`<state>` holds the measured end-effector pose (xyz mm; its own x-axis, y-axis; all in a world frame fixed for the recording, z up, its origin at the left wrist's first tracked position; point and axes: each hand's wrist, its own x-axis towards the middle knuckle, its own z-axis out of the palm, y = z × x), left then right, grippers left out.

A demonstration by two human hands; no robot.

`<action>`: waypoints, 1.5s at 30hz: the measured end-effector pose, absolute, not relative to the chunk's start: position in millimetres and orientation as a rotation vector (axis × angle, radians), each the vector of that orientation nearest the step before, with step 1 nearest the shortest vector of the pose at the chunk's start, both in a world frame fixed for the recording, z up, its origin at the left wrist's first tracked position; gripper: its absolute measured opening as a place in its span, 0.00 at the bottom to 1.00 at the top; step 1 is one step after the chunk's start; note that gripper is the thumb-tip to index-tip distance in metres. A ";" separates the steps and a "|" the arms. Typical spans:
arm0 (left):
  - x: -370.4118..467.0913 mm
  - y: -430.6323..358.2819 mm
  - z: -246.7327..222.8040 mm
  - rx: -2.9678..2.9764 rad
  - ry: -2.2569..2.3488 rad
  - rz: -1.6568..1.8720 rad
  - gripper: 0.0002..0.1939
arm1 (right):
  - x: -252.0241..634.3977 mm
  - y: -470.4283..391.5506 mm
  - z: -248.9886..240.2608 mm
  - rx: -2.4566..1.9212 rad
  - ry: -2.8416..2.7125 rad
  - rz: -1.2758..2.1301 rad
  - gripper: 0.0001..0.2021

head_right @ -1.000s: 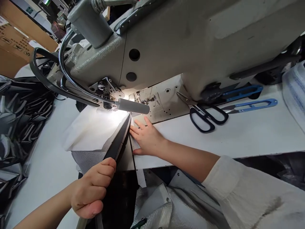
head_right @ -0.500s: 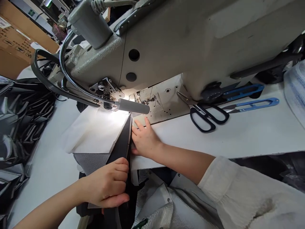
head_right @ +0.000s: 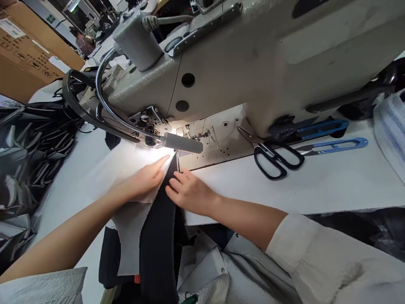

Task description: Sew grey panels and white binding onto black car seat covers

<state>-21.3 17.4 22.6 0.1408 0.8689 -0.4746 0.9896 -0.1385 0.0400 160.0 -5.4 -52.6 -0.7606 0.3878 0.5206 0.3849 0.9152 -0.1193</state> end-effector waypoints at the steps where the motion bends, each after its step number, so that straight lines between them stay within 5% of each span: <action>1: -21.3 16.0 23.9 2.080 1.781 -0.524 0.31 | 154.4 -9.3 -54.3 -0.502 -2.515 -0.030 0.11; 8: -13.0 7.7 28.6 2.231 1.721 -1.153 0.37 | 136.8 -24.7 -59.2 -0.536 -2.559 -0.009 0.16; 16: -15.7 1.1 20.9 2.186 1.754 -0.982 0.40 | 142.7 -28.6 -61.2 -0.540 -2.529 -0.062 0.15; 22: -11.7 -5.7 14.4 2.189 1.832 -0.864 0.42 | 154.3 -22.6 -51.0 -0.634 -2.666 0.258 0.06; 29: -27.2 5.4 17.3 2.177 1.739 -0.434 0.30 | 159.0 -14.8 -56.8 -0.777 -2.695 0.379 0.08; 35: -23.1 4.2 18.0 2.229 1.811 -0.330 0.28 | 158.8 -17.3 -56.5 -0.774 -2.630 0.383 0.23; 41: -20.8 3.6 16.2 2.275 1.752 -0.447 0.43 | 161.3 -15.6 -50.8 -0.847 -2.661 0.474 0.32; 45: -17.6 -1.8 11.5 2.374 1.827 -0.427 0.38 | 165.9 -13.0 -45.8 -0.922 -2.678 0.509 0.37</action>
